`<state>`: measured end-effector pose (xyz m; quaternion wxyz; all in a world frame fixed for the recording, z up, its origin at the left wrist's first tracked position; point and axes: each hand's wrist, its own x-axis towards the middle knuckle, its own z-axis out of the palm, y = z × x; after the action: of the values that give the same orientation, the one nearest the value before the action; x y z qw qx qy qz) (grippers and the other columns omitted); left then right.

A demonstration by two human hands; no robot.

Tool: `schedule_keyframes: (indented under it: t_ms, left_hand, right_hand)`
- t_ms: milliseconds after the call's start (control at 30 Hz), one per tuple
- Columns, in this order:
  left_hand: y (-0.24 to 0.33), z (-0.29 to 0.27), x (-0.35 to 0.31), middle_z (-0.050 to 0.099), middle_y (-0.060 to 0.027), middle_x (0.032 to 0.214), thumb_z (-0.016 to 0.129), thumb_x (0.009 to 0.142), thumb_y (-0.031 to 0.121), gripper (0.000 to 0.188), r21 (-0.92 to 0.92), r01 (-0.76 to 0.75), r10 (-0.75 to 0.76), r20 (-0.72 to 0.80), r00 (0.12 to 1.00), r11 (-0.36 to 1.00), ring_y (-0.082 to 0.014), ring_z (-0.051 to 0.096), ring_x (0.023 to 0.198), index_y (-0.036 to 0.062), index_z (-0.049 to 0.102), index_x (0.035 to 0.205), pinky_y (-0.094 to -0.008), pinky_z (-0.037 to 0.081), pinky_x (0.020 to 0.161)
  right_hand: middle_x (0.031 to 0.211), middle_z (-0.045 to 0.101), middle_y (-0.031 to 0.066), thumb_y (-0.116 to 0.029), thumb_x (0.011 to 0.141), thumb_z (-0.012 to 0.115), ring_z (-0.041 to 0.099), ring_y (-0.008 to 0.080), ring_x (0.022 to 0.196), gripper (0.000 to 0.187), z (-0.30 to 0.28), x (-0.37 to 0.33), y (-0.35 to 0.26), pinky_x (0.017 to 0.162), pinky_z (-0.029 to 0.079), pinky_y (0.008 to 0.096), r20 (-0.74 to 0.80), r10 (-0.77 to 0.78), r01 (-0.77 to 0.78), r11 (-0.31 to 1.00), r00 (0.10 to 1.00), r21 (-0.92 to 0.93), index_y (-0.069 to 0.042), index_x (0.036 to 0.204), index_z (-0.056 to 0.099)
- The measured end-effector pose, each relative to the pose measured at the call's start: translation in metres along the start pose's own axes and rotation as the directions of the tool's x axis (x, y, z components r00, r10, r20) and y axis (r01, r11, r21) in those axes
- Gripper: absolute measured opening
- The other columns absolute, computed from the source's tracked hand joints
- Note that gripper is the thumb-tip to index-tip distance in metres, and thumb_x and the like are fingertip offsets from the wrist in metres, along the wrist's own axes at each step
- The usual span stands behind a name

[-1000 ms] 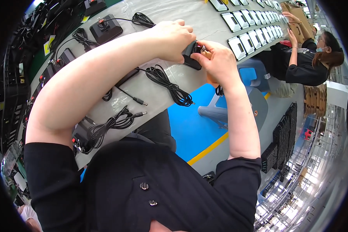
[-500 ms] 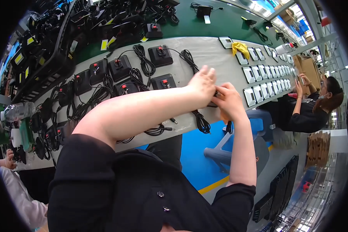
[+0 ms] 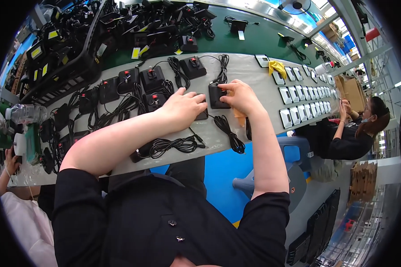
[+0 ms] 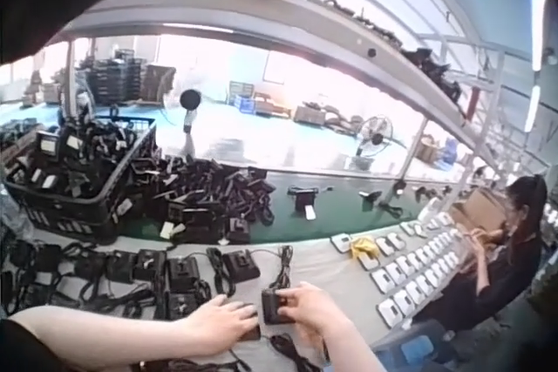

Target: Cleaning and organizing LED work lights at an assembly station.

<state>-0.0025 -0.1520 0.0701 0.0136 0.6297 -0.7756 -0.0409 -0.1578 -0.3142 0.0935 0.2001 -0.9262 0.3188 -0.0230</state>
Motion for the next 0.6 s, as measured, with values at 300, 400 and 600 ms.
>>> schedule_keyframes:
  t_ms: [300,400,600]
  left_hand:
    - [-0.016,-0.024,-0.019,0.044,-0.0156,0.137,0.071,0.074,0.025,0.063,-0.114,-0.012,-0.019,-0.266,0.964,0.993,-0.0281,0.042,0.129,0.008,0.047,0.13,-0.0491,0.037,0.098]
    - [-0.074,-0.068,-0.043,0.055,-0.0103,0.123,0.066,0.075,0.026,0.041,0.025,0.189,-0.153,-0.485,0.861,0.982,-0.0243,0.05,0.118,0.0088,0.061,0.111,-0.043,0.042,0.09]
    - [-0.246,-0.137,-0.128,0.058,-0.0073,0.114,0.05,0.084,0.021,0.028,0.188,0.815,-0.579,-0.618,0.532,0.548,-0.0237,0.056,0.107,0.0127,0.061,0.109,-0.04,0.045,0.084]
  right_hand:
    - [0.1,0.06,0.0129,-0.014,0.068,0.075,0.059,0.0273,0.095,0.064,-0.001,-0.028,-0.008,0.086,0.047,0.0352,-0.232,-0.063,0.089,0.991,0.971,0.103,-0.01,0.129,0.056]
    - [0.1,0.057,0.0088,-0.006,0.075,0.069,0.058,0.0184,0.086,0.053,-0.028,-0.075,-0.006,0.078,0.049,0.0302,-0.345,0.095,0.043,0.927,0.934,0.373,-0.006,0.126,0.056]
    - [0.094,0.059,0.0059,0.002,0.082,0.062,0.056,0.0112,0.08,0.034,-0.027,-0.227,0.051,0.071,0.046,0.0234,-0.336,0.39,-0.129,0.794,0.858,0.594,0.005,0.116,0.059]
